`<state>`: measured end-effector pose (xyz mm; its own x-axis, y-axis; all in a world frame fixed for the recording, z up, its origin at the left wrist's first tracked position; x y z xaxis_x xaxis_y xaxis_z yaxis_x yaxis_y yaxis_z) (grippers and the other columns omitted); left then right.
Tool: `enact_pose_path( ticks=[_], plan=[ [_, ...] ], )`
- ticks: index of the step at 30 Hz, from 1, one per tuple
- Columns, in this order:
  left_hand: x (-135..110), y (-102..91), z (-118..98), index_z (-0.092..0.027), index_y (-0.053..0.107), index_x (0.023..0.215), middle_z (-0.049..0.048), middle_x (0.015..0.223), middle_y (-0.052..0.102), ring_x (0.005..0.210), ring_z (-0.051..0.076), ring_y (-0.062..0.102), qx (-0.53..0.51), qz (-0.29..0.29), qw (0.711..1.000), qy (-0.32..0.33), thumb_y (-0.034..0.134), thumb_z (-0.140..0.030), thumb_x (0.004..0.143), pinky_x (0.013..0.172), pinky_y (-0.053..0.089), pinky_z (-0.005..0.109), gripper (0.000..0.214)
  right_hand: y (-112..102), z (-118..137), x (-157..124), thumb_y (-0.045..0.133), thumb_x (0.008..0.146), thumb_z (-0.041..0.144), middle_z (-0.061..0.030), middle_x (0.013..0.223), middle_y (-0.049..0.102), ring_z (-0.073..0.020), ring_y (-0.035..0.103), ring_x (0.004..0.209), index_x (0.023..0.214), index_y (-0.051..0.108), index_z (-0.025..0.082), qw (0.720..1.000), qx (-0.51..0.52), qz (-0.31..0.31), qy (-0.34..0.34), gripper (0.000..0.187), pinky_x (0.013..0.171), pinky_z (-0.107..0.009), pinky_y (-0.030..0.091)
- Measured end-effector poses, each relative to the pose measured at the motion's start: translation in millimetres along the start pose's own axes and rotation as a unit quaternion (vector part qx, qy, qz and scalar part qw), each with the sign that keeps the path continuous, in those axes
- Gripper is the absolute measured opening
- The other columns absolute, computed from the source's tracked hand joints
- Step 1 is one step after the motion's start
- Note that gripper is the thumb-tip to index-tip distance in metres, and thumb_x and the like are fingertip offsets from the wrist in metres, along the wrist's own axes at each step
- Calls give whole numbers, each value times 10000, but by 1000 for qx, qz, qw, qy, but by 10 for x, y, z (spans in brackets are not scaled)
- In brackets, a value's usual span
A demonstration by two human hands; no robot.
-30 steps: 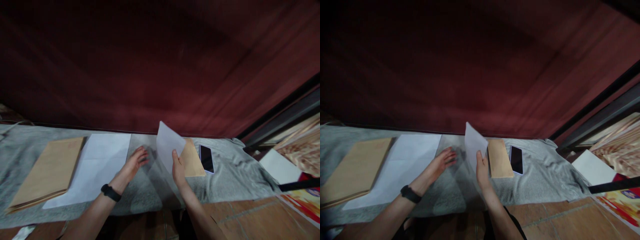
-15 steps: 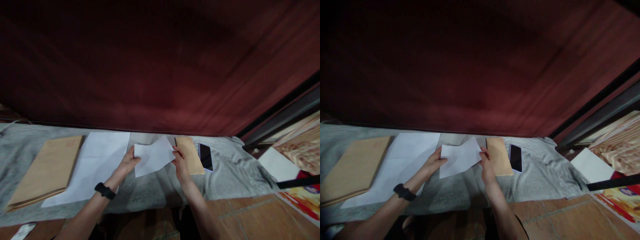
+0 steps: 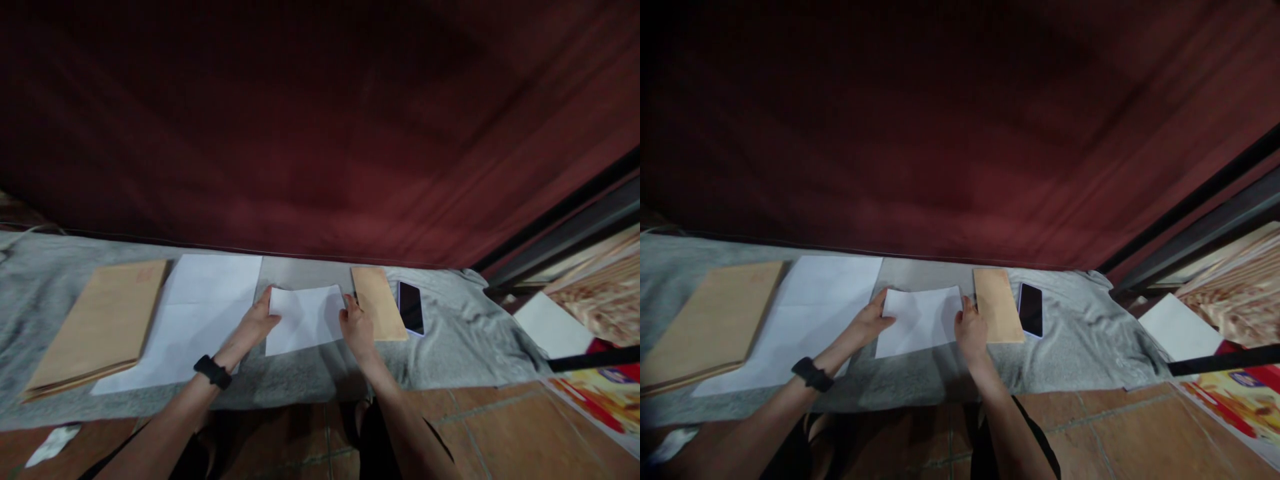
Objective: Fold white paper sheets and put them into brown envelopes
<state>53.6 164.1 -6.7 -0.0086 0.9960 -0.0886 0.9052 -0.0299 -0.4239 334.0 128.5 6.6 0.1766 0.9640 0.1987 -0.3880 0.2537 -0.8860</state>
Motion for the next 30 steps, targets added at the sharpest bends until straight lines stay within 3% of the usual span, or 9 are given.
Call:
enact_pose_path(
  ticks=[3, 5, 10, 17, 23, 25, 27, 30],
  plan=[
    [2, 33, 4, -144, 527, 1369, 52, 931, 748, 884, 264, 706, 16, 17, 1000, -12, 673, -154, 645, 770, 548, 336, 739, -70, 115, -5, 430, 946, 150, -168, 1150, 699, -271, 670, 1019, 1375, 582, 139, 998, -32, -29, -34, 455, 896, -393, 524],
    [5, 35, 2, -134, 510, 1392, 63, 943, 752, 892, 273, 709, 41, 19, 999, -14, 679, -158, 654, 775, 542, 335, 757, -82, 277, -29, 429, 959, 156, -173, 1252, 664, -283, 613, 1161, 1385, 578, 140, 995, -20, -40, -94, 452, 983, -424, 501],
    [23, 56, 9, -149, 454, 1446, 60, 976, 761, 873, 256, 715, 79, 27, 996, -9, 666, -166, 679, 770, 530, 319, 796, 145, 677, -170, 402, 1020, 219, -116, 1472, 562, -219, 495, 1370, 1430, 555, 158, 977, 50, 17, -205, 441, 1141, -384, 425],
    [111, 39, -55, -140, 472, 1409, 68, 962, 753, 867, 251, 710, 115, 13, 993, 24, 645, -176, 717, 763, 541, 330, 714, 415, 755, -283, 399, 1044, 259, -118, 1560, 472, -224, 385, 1472, 1478, 505, 141, 976, -16, 43, -212, 462, 1214, -425, 330],
    [-18, -29, -167, -159, 415, 1469, 109, 1041, 736, 948, 271, 711, 287, -19, 957, -23, 582, -201, 831, 844, 518, 352, 661, 421, 685, -232, 363, 1052, 245, -117, 1537, 503, -237, 439, 1426, 1482, 495, 129, 983, -14, 33, -180, 464, 1173, -413, 365],
    [-101, -41, -327, -139, 414, 1484, 169, 1180, 693, 1082, 308, 677, 356, -63, 932, 6, 517, -203, 882, 936, 496, 407, 614, 418, 686, -219, 368, 1050, 235, -127, 1538, 499, -254, 443, 1418, 1479, 495, 115, 985, -22, 26, -169, 463, 1159, -416, 371],
    [-182, 26, -534, -101, 441, 1474, 224, 1342, 608, 1253, 345, 587, 387, -113, 912, 76, 443, -206, 930, 1043, 442, 466, 554, 414, 710, -218, 375, 1046, 224, -139, 1540, 493, -271, 437, 1417, 1479, 492, 114, 985, -36, 18, -167, 462, 1152, -430, 367],
    [-255, 366, -679, -101, 488, 1452, 202, 1530, 477, 1452, 323, 399, 371, -99, 906, 180, 368, -239, 982, 1183, 314, 485, 504, 414, 745, -208, 382, 1037, 202, -146, 1528, 503, -274, 451, 1398, 1469, 502, 126, 984, -52, 18, -169, 455, 1133, -431, 374]
  ],
)
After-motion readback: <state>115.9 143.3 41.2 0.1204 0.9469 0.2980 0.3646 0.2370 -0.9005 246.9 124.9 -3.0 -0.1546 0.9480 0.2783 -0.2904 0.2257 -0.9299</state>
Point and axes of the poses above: each hand's wrist, its own x-axis towards the middle knuckle, its own y-axis out of the palm, z = x × y, the point moved 9 cm from there along x, towards the middle knuckle
